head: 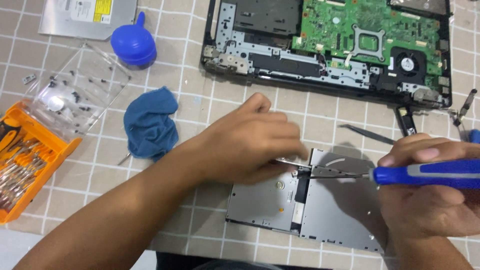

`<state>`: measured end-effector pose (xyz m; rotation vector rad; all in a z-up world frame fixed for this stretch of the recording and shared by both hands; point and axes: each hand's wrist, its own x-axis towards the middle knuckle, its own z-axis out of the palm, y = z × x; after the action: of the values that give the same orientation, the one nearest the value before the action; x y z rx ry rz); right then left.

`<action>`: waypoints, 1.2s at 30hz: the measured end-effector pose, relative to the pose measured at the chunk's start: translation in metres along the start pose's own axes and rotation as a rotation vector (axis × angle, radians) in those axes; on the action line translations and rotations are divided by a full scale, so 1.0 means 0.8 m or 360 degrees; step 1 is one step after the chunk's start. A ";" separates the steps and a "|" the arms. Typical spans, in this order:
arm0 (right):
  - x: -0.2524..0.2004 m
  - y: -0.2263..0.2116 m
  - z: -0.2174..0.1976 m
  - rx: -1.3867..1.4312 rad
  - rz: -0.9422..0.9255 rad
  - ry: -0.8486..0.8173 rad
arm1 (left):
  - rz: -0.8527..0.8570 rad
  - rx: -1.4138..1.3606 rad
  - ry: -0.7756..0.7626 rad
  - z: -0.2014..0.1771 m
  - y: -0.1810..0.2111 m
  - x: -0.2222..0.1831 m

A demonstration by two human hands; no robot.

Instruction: Tightening small screws and adjusting components on a laptop hardware part using a screwdriver and tweezers.

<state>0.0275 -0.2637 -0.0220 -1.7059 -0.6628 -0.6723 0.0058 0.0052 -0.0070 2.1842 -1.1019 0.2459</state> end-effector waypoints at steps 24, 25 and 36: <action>-0.108 -0.072 -0.021 -0.0016 0.0689 0.0050 | -0.1106 -0.0687 0.0762 -0.039 0.070 -0.063; -0.112 -0.073 -0.018 0.0091 0.0783 0.0201 | -0.0958 -0.0482 0.0563 -0.035 0.074 -0.068; -0.109 -0.077 -0.003 -0.0003 0.0660 0.0224 | -0.0604 0.0127 0.0173 0.011 0.119 -0.084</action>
<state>-0.0767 -0.2608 -0.0450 -1.7098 -0.1979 -0.4909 -0.1105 0.0029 0.0026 2.3682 -0.6111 0.2373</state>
